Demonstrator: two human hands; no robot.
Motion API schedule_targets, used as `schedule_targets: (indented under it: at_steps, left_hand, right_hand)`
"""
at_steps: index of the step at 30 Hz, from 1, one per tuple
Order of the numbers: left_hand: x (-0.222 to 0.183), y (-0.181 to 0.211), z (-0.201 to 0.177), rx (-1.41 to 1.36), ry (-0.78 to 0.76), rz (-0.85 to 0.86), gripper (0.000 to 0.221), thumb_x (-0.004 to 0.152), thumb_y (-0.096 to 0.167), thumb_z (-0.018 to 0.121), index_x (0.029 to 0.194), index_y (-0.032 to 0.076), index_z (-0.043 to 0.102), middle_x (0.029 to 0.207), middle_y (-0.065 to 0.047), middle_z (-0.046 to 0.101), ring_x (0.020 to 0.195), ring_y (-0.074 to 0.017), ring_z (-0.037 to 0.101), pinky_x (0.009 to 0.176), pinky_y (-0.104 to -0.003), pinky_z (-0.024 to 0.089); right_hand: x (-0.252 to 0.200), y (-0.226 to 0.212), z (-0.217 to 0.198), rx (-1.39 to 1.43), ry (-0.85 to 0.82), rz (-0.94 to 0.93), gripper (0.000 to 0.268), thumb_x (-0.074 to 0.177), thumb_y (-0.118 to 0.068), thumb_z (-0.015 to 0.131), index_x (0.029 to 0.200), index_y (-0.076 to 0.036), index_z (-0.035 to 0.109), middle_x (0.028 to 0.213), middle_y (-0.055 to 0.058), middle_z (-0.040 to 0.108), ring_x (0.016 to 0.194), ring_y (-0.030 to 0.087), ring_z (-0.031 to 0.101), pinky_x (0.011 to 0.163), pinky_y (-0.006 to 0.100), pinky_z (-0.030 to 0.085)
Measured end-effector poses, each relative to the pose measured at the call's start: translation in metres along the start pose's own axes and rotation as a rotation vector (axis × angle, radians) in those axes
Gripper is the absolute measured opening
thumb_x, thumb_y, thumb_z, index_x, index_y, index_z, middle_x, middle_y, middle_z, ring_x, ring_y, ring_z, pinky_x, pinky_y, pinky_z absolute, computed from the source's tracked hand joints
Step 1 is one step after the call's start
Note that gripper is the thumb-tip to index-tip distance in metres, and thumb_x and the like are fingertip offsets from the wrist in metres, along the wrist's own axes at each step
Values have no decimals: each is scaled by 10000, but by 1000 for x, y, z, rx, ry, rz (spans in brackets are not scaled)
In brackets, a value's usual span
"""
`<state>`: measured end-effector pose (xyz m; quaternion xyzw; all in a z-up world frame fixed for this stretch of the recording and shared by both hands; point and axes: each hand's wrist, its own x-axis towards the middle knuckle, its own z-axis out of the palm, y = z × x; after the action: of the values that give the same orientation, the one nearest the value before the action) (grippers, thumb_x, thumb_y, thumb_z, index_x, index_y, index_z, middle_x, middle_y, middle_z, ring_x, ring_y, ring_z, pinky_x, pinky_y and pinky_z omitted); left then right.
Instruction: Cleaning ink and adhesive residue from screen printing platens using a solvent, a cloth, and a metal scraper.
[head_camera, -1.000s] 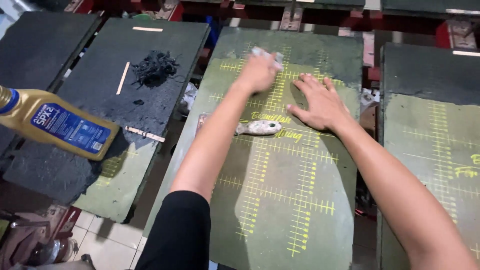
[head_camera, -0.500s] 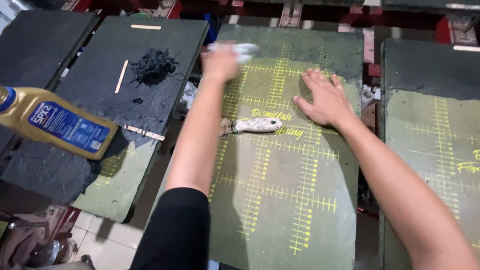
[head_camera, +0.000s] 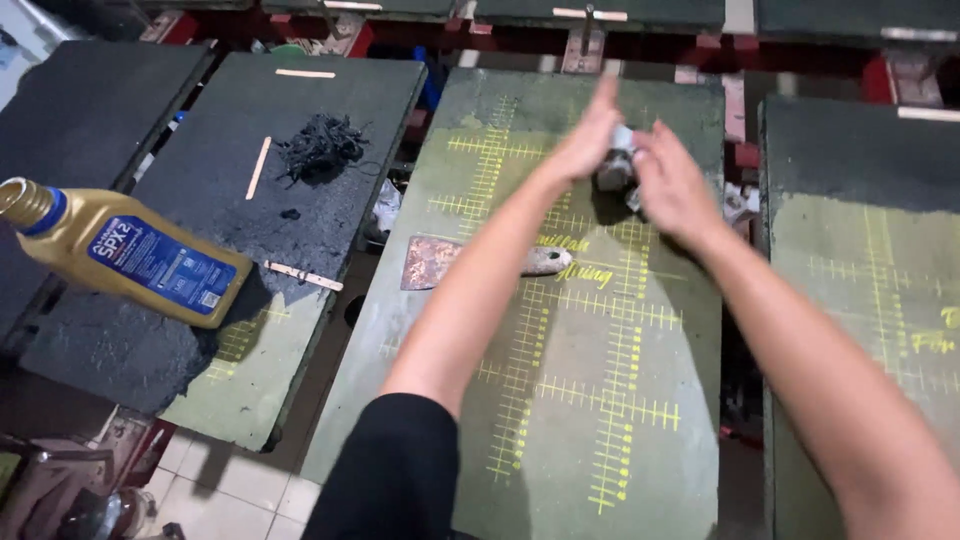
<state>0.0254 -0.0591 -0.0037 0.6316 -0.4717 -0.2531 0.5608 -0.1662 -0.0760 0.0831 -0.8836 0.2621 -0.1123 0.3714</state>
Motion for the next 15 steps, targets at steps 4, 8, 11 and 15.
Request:
schedule_targets:
  at_steps: [4, 8, 11, 15]
  left_hand:
    - [-77, 84, -71, 732, -132, -225, 600, 1068, 298, 264, 1644, 195, 130, 1737, -83, 99, 1585, -283, 122, 1288, -508, 108]
    - [-85, 30, -106, 1066, -233, -348, 668, 1018, 382, 147, 1655, 183, 126, 1732, -53, 109, 1597, -280, 59, 1266, -566, 9]
    - [-68, 24, -111, 1041, -156, -362, 654, 1020, 358, 152, 1653, 193, 154, 1732, -11, 138, 1598, -231, 85, 1268, -557, 5]
    - [-61, 36, -112, 1015, -108, -540, 698, 1025, 518, 118, 1664, 238, 93, 1742, 71, 35, 1607, -212, -24, 1275, -540, -60]
  right_hand:
    - [28, 1, 37, -436, -55, -235, 572, 984, -312, 402, 1491, -50, 450, 1689, 197, 228, 1548, 336, 223, 1202, 726, 141]
    - [80, -36, 63, -527, -120, -323, 585, 1045, -355, 299, 1583, -131, 354, 1691, 101, 252, 1547, 270, 230, 1181, 656, 194]
    - [113, -52, 72, -625, -264, -273, 602, 1059, -336, 239, 1632, -152, 218, 1723, 79, 149, 1581, 279, 129, 1232, 649, 116]
    - [109, -65, 54, -548, -318, 25, 684, 1052, -528, 221, 1649, -210, 122, 1731, 69, 47, 1597, 278, 36, 1250, 632, 17]
